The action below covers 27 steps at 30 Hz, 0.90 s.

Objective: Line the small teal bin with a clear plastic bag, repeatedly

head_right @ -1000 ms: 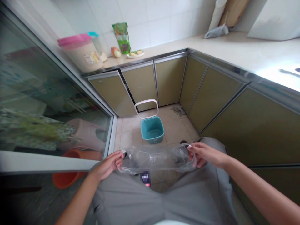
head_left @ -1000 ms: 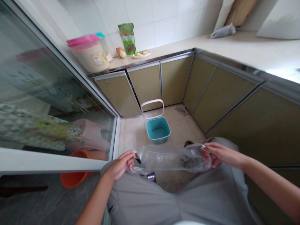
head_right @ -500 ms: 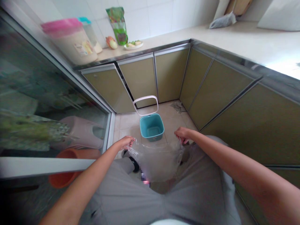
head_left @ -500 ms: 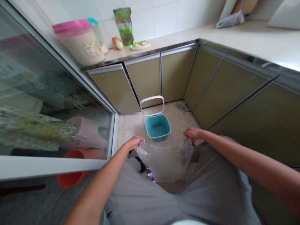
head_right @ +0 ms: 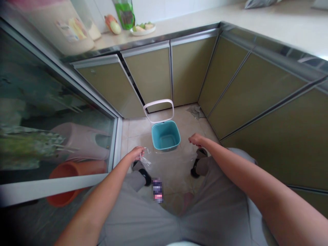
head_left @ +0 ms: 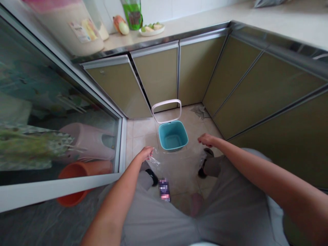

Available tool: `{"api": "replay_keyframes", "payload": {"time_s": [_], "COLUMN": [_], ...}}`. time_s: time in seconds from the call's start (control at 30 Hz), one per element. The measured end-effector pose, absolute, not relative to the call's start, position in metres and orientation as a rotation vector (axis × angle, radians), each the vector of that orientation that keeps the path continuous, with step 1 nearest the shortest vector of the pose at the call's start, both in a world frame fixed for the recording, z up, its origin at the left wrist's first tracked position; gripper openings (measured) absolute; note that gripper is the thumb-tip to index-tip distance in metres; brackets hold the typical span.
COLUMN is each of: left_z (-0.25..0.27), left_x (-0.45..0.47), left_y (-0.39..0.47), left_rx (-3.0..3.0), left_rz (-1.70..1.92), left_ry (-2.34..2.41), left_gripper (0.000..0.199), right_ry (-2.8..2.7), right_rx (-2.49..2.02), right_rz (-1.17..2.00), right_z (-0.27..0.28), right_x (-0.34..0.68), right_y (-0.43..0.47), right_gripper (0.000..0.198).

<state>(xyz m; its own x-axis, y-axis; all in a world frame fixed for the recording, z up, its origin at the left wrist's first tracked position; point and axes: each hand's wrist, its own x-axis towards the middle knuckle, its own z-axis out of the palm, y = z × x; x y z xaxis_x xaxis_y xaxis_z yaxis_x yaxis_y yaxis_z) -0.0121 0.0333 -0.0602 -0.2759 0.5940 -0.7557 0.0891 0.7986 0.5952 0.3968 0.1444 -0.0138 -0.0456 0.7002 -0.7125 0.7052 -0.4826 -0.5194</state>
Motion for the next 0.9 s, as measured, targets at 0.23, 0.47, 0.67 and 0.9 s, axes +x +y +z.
{"api": "replay_keyframes", "payload": {"time_s": [0.23,0.47,0.67,0.9], "left_z": [-0.050,-0.049,-0.056,-0.059], "left_x": [-0.014,-0.005,0.000,-0.006], "left_y": [0.042,0.048,0.056,0.055], "left_rx": [0.545,0.634,0.751,1.019], "left_rz": [0.645,0.701,0.639,0.505], "left_ry": [1.825,1.898,1.895,1.951], "left_gripper": [0.022,0.060,0.071,0.079], "right_ry": [1.774,1.928,1.836,2.005], "right_rx": [2.103,2.012,1.937,2.079], "right_rz": [-1.330,-0.859,-0.890,-0.923], "right_z": [-0.014,-0.020,-0.020,0.013], "right_x": [0.390,0.398,0.399,0.361], "right_y": [0.154,0.156,0.164,0.218], "right_gripper": [0.026,0.013,0.042,0.075]}}
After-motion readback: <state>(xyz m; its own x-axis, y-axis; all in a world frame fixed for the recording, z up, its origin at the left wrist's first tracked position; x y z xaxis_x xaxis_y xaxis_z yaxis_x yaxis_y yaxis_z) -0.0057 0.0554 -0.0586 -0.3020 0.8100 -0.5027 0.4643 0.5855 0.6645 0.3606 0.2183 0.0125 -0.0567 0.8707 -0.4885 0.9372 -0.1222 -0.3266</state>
